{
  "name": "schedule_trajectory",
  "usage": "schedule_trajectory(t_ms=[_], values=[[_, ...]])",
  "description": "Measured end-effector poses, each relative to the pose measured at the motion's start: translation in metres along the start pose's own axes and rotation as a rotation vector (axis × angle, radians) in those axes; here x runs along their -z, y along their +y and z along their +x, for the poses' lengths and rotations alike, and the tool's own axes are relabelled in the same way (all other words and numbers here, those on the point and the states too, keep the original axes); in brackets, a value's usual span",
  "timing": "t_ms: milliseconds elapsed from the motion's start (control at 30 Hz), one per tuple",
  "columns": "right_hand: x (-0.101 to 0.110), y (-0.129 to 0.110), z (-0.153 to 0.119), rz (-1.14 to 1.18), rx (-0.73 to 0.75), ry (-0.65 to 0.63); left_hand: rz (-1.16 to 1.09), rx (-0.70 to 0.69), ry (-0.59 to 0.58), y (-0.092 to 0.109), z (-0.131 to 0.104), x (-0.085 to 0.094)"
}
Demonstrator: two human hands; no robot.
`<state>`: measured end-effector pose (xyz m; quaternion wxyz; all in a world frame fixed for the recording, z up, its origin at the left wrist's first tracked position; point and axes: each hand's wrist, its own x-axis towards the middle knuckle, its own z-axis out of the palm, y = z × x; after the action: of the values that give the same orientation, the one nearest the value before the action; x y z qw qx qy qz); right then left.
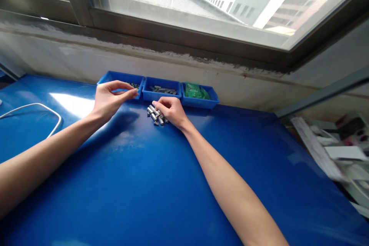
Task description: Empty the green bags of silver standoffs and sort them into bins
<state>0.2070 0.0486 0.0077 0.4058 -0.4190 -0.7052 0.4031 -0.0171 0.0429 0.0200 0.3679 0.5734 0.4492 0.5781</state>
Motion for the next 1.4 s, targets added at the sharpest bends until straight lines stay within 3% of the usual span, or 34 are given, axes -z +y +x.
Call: schedule_trajectory(t_ms=[100, 167, 467, 567, 700, 800, 900, 1067, 1267, 1400], values=[[0.001, 0.004, 0.001, 0.032, -0.016, -0.003, 0.214, -0.126, 0.176, 0.002, 0.010, 0.009], [0.001, 0.006, 0.002, 0.065, -0.027, -0.008, 0.290, -0.150, 0.215, 0.002, 0.016, 0.014], [0.003, 0.007, 0.005, 0.132, -0.047, -0.013, 0.335, -0.170, 0.188, -0.008, 0.021, 0.012], [0.003, 0.008, 0.005, 0.126, -0.048, -0.014, 0.396, -0.359, 0.061, -0.007, 0.015, 0.008], [0.003, 0.008, 0.005, 0.125, -0.039, -0.007, 0.559, -0.667, -0.273, -0.002, 0.005, 0.004], [0.002, 0.007, 0.005, 0.123, -0.033, 0.006, 0.642, -0.725, -0.547, -0.002, 0.000, 0.004], [0.002, 0.008, 0.004, 0.120, -0.019, 0.061, 0.700, -0.706, -0.710, -0.006, -0.002, 0.005], [0.003, 0.010, 0.005, 0.142, -0.021, 0.092, 0.725, -0.699, -0.775, -0.015, 0.000, 0.006], [0.004, 0.011, 0.006, 0.152, -0.023, 0.085, 0.744, -0.640, -0.747, -0.012, 0.005, 0.009], [0.004, 0.013, 0.006, 0.156, -0.027, 0.069, 0.658, -0.529, -0.702, -0.009, 0.005, 0.009]])
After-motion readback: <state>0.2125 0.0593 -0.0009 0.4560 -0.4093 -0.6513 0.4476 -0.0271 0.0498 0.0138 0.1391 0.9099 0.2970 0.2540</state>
